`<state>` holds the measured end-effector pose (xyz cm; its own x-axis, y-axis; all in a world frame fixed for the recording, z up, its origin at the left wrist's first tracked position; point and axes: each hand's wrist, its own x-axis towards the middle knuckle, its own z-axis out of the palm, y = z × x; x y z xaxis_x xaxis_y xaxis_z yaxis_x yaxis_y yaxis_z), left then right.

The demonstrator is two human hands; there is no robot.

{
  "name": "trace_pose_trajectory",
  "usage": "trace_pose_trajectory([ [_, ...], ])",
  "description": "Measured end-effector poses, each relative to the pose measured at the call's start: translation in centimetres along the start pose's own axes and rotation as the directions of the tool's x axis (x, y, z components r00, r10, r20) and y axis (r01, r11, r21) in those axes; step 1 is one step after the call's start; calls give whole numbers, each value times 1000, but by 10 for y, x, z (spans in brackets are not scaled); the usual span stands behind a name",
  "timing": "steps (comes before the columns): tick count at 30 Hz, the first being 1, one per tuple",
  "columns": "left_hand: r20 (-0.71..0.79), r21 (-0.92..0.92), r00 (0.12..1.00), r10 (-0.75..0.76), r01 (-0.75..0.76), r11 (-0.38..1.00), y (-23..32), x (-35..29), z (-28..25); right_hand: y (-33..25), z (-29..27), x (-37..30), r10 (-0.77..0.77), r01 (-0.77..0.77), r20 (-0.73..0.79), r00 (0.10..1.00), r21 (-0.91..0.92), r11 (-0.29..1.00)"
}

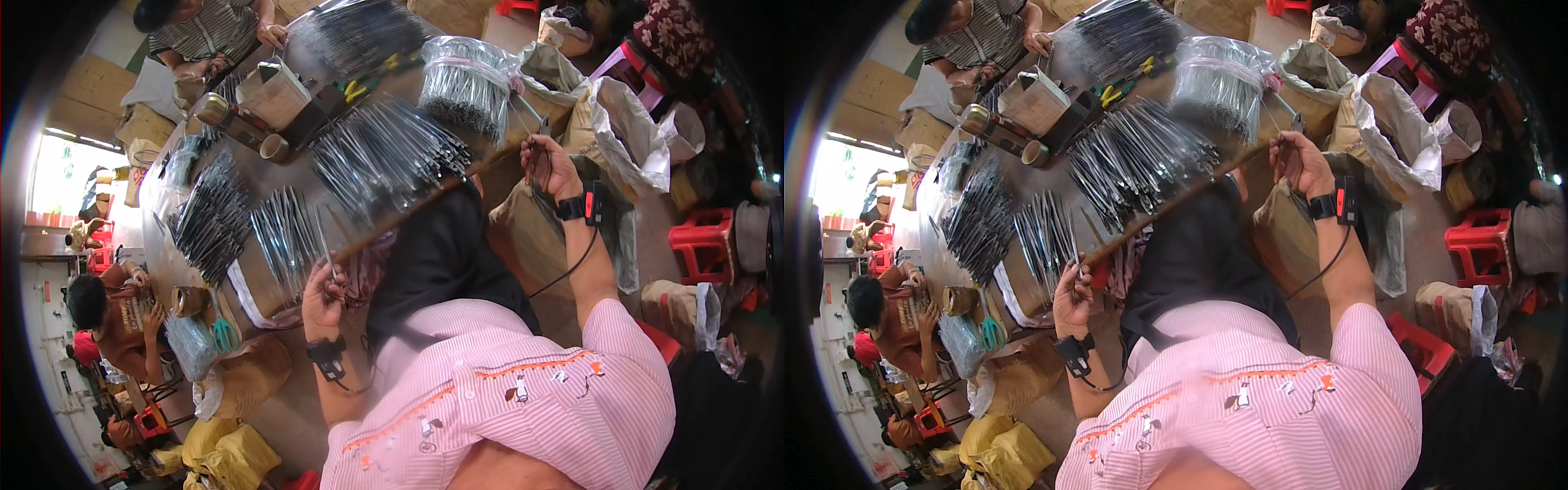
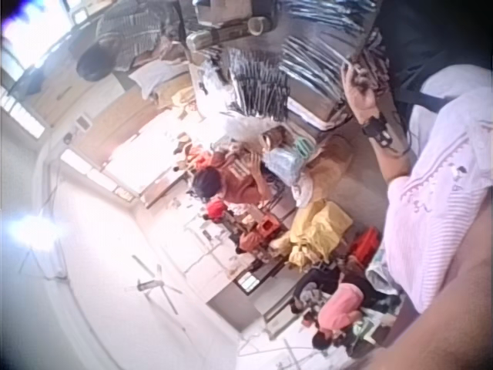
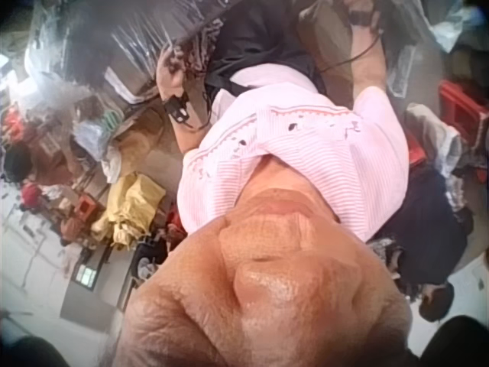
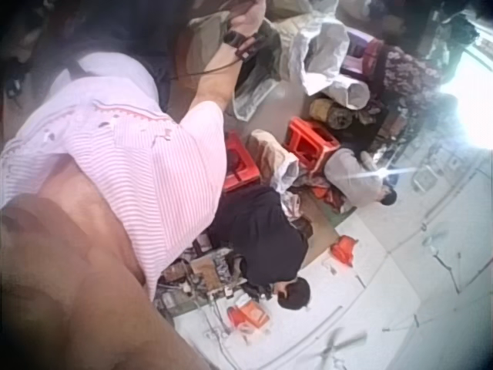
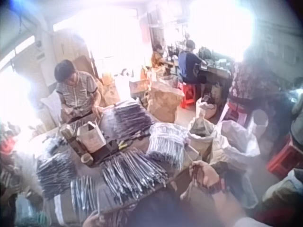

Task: The person repeatedly picks up thin metal rods from a pile on the table, uses pliers to cut each rod, and places the cut pieces back on the table. The process is continuous and repetitive throughout the clip.

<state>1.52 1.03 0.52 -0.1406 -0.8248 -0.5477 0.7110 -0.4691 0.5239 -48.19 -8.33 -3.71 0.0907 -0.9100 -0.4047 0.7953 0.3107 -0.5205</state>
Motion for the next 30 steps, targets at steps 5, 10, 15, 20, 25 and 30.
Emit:
trace_pose_trajectory([
  [5,119,121,993,20,-35,992,-15,7,21,-12,6,42,-114,112,5,993,117,987],
  [10,125,173,992,12,-34,984,-32,7,42,-3,30,48,7,-25,211,977,81,996],
  [15,116,242,993,16,-44,969,-39,9,45,23,53,28,-43,43,6,999,-201,979],
  [20,195,255,981,13,-63,965,-47,5,52,46,90,-19,-26,78,155,988,-345,935],
  [25,275,261,960,-44,-30,965,-59,2,73,94,136,-59,-44,119,173,984,-455,883],
  [30,309,267,951,-3,-83,960,-64,-1,90,127,160,-79,-102,224,284,953,-440,870],
])
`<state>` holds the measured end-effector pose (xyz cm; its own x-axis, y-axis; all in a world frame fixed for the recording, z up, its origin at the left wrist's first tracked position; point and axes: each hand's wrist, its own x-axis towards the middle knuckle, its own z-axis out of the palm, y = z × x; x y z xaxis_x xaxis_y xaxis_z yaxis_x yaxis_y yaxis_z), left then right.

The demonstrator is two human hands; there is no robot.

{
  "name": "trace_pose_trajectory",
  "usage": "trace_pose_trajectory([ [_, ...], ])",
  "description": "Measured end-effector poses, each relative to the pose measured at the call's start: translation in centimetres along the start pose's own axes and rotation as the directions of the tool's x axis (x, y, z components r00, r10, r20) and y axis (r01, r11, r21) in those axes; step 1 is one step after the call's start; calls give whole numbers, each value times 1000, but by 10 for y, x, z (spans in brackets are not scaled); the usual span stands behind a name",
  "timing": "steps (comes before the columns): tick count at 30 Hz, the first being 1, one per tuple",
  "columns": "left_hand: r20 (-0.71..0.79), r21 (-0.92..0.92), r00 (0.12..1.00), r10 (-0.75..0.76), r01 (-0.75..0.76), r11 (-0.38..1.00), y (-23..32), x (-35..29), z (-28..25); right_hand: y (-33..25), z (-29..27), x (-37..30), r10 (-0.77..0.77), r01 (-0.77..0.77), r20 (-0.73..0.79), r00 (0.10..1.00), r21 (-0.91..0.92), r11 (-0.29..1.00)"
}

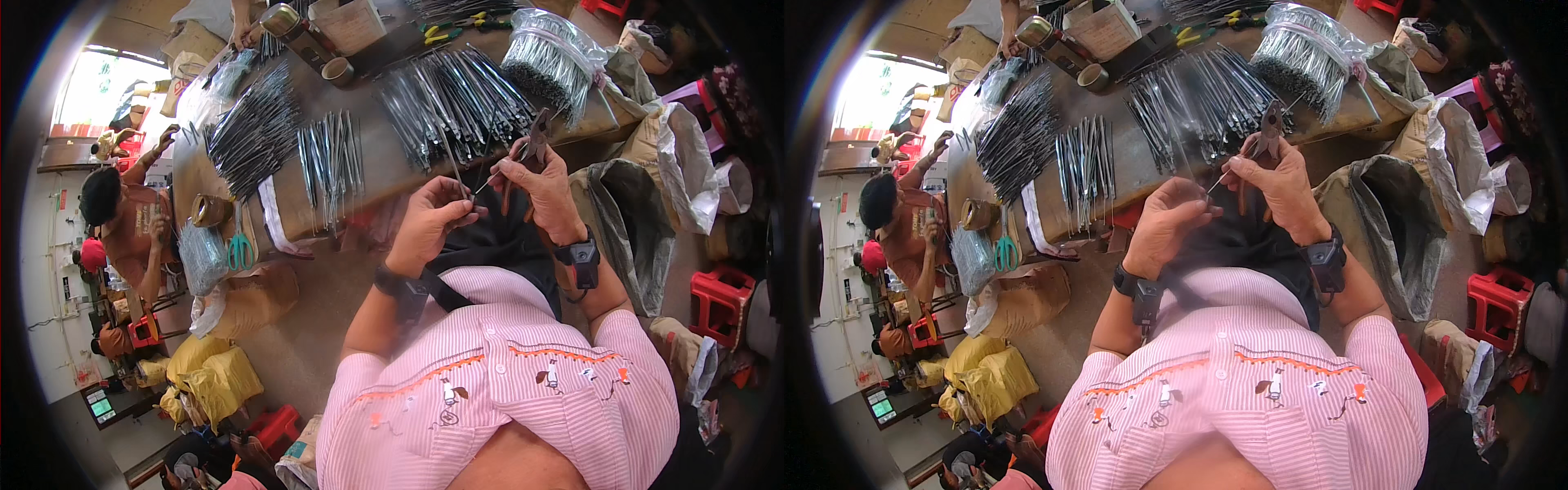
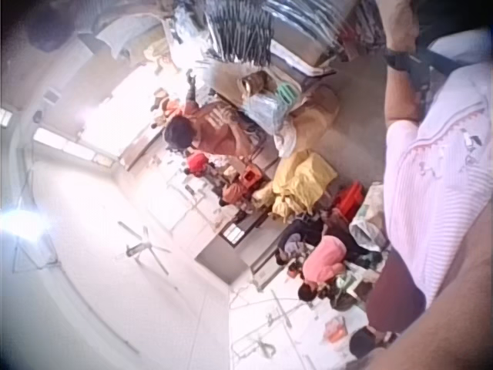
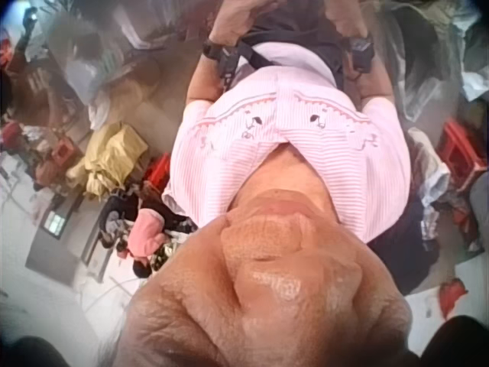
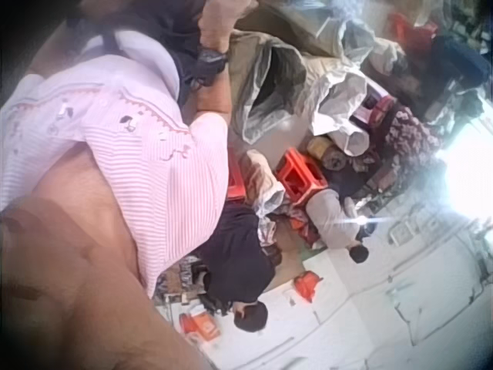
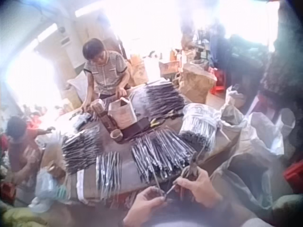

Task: The person repeatedly picks up thin metal rods from a pile on the table, uses pliers to cut each rod, and places the cut pieces back on the table. The process is continuous and repetitive throughout the clip.

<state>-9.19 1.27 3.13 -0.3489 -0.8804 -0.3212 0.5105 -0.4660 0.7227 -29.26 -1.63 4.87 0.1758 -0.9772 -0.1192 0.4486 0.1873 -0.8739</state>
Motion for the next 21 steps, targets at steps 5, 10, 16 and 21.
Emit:
trace_pose_trajectory([
  [5,3,43,999,36,-36,998,3,0,-1,8,7,-3,-112,109,-21,994,-116,987],
  [10,-14,112,992,126,-123,986,-2,5,-2,20,9,-7,-105,104,7,994,-208,973],
  [16,-79,172,991,110,-95,980,-2,7,-9,28,21,-1,-183,174,-20,983,-219,960],
  [21,-42,218,997,62,-52,975,-3,0,-11,10,5,19,-238,209,-198,951,-158,965],
])
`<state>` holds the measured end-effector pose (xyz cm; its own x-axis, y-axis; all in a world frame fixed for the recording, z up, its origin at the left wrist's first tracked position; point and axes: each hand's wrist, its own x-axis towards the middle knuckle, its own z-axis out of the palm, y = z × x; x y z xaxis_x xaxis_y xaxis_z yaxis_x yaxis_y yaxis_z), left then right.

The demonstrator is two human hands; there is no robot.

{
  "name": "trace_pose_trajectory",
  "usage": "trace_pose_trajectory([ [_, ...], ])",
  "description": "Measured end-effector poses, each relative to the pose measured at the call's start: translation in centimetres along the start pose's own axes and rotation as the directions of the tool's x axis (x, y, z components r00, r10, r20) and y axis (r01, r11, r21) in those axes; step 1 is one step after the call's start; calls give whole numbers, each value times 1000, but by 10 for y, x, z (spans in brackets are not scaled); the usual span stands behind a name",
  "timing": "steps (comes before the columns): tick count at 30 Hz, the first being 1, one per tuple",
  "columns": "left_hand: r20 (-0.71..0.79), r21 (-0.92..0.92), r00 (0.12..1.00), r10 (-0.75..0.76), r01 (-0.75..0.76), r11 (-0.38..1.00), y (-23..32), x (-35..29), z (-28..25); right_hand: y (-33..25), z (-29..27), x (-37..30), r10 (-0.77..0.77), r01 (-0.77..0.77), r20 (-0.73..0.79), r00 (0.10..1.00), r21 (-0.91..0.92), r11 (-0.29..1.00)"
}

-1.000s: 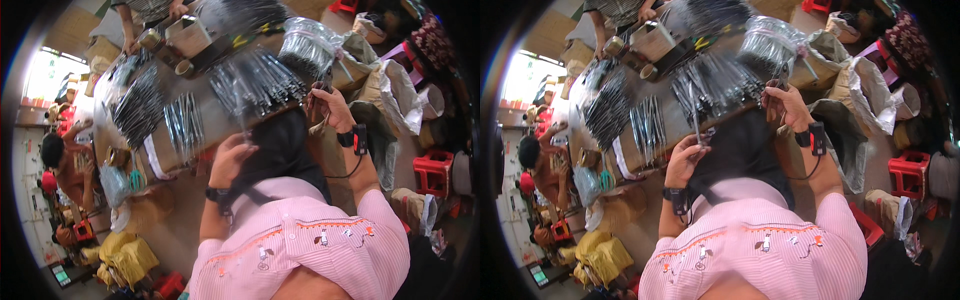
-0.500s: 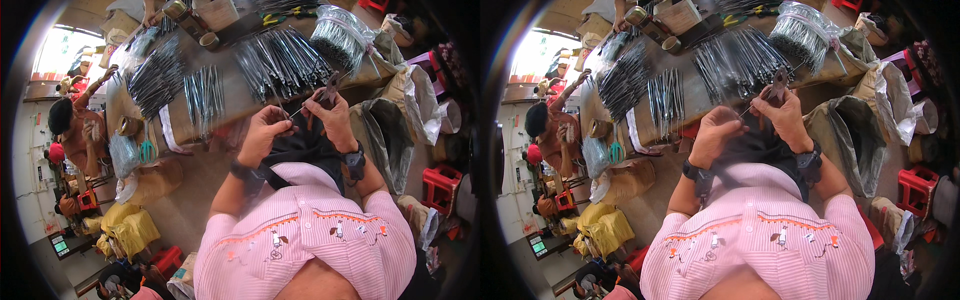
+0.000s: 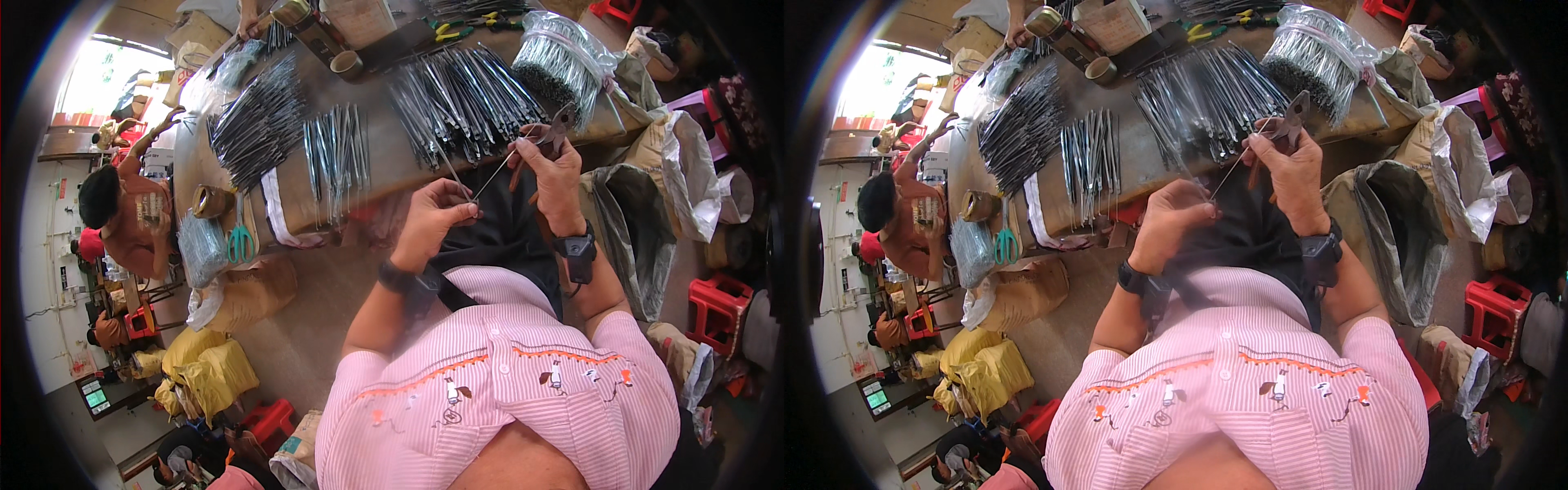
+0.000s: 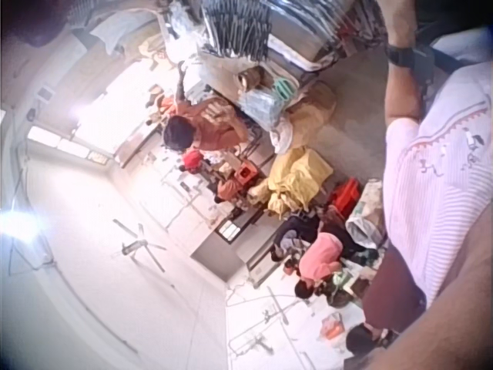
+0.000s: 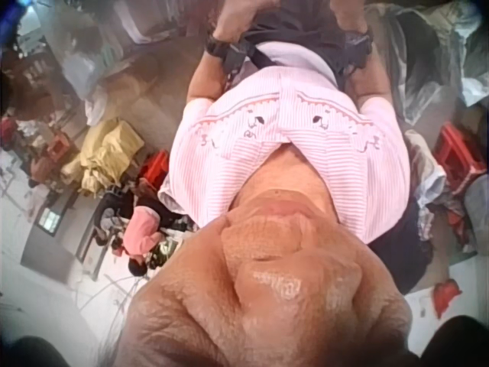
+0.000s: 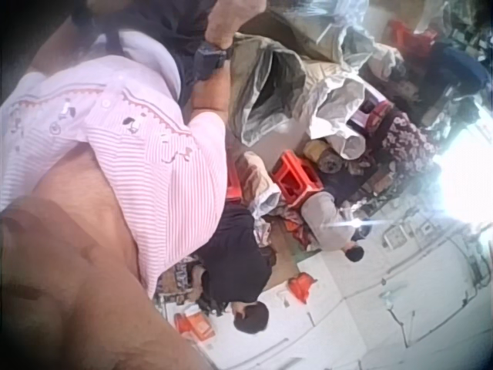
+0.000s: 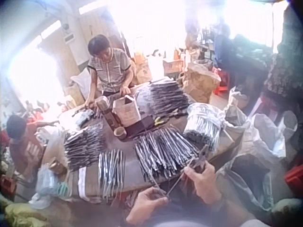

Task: The person repeatedly picks up thin metal rods from a pile on the table, uses pliers to cut each rod, and places the cut pieces back on the table. The process is continuous and repetitive throughout the clip.

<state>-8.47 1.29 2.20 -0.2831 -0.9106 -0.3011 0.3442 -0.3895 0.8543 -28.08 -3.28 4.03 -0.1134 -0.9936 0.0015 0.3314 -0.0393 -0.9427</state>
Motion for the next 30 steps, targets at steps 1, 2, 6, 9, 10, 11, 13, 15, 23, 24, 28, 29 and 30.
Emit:
trace_pose_trajectory([
  [1,14,16,1000,-6,5,1000,0,-1,1,0,-3,1,41,-41,29,999,-2,999],
  [2,50,8,999,-19,18,1000,0,-1,4,-1,-7,0,82,-82,59,995,-8,997],
  [6,185,115,972,-141,121,986,5,1,12,6,-14,-7,280,-275,146,949,-53,960],
  [9,184,118,962,-202,183,976,10,-1,15,9,-18,-6,338,-333,184,923,-59,941],
  [10,203,99,963,-178,161,982,12,-1,15,9,-18,-5,344,-341,191,919,-51,939],
  [11,225,77,963,-151,137,988,12,-2,15,10,-18,-4,349,-348,198,916,-42,937],
  [13,233,-24,964,-131,140,990,13,-2,15,12,-16,-6,356,-358,194,914,-28,933],
  [15,213,-177,965,-152,191,965,10,-1,15,15,-12,-6,330,-329,200,923,-39,944],
  [23,64,-336,951,-302,305,891,-14,16,10,19,-4,-13,205,-182,230,951,-115,977],
  [24,23,-306,961,-274,268,914,-17,17,10,19,-6,-15,190,-164,226,955,-130,978],
  [28,2,-180,984,-178,176,968,-18,16,4,17,-21,-16,407,-418,94,908,218,882],
  [29,7,-149,988,-155,154,977,-16,15,3,18,-25,-15,477,-483,94,874,283,829],
  [30,-9,-136,992,-125,122,983,-15,14,3,18,-30,-15,498,-518,157,853,369,772],
])
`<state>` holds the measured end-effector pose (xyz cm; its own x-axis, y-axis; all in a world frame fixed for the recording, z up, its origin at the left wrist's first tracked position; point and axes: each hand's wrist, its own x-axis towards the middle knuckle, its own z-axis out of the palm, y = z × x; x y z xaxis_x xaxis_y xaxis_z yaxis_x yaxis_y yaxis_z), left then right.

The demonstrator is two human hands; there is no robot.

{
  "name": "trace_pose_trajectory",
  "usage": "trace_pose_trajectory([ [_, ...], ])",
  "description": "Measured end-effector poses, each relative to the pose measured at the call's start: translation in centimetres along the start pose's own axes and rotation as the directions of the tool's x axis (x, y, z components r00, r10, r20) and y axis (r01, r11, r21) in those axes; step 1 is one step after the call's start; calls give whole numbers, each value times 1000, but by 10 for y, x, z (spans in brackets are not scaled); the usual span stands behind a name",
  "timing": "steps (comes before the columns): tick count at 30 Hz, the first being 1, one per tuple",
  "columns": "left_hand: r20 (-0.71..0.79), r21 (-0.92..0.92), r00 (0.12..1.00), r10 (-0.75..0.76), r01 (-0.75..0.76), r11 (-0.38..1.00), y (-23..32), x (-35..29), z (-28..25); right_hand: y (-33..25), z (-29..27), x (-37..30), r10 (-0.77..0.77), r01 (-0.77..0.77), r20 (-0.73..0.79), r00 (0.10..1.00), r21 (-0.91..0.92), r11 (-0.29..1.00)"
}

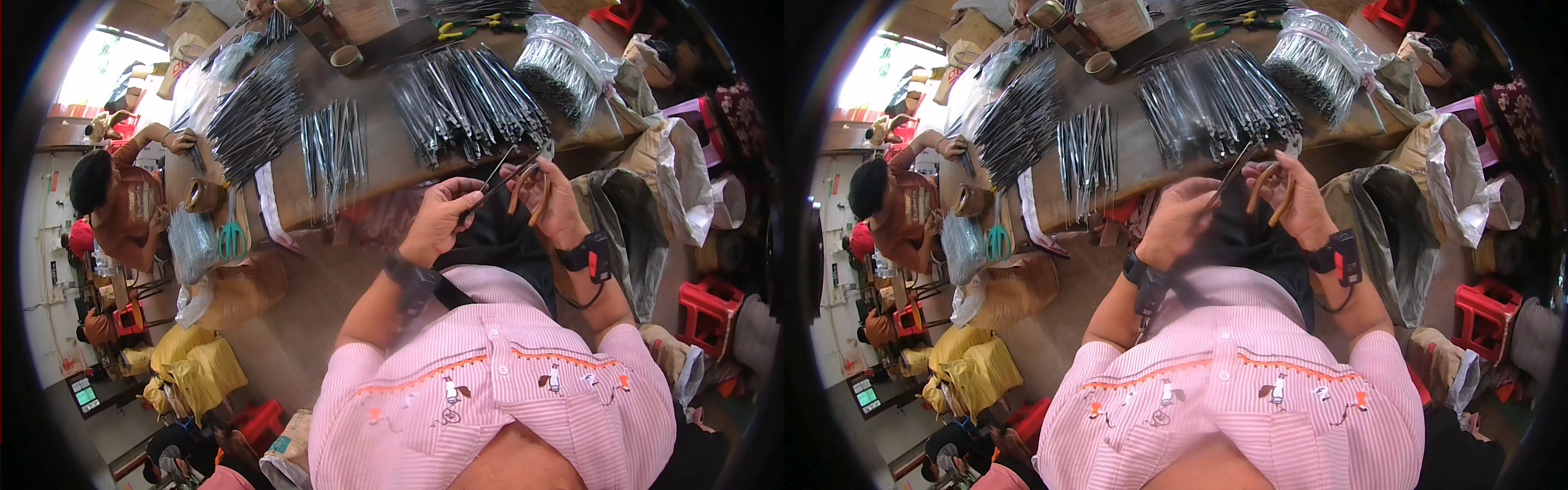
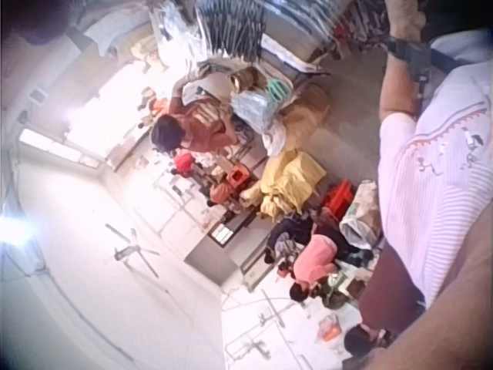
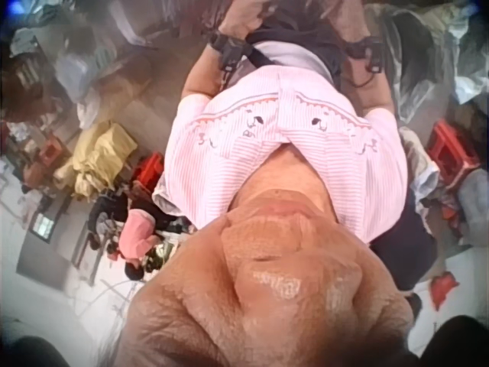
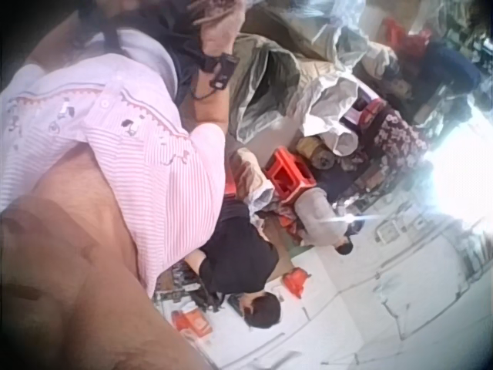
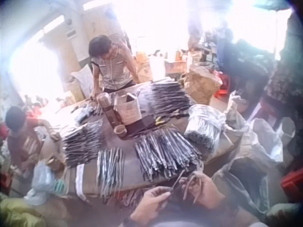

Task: The person repeatedly picks up thin metal rods from a pile on the table, uses pliers to cut each rod, and places the cut pieces back on the table. The process is continuous and repetitive throughout the clip.

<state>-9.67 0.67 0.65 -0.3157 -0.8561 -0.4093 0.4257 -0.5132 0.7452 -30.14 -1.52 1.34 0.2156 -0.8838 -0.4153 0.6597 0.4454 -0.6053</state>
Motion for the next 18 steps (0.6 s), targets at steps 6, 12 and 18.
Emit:
trace_pose_trajectory([
  [6,-31,228,983,182,-170,959,7,-7,13,-3,-25,-27,270,-303,371,889,32,952],
  [12,-10,490,934,358,-307,816,6,-8,19,9,-27,-42,249,-87,165,954,-644,760],
  [18,39,572,873,487,-419,705,1,-6,20,6,-32,-36,85,183,249,965,-867,464],
])
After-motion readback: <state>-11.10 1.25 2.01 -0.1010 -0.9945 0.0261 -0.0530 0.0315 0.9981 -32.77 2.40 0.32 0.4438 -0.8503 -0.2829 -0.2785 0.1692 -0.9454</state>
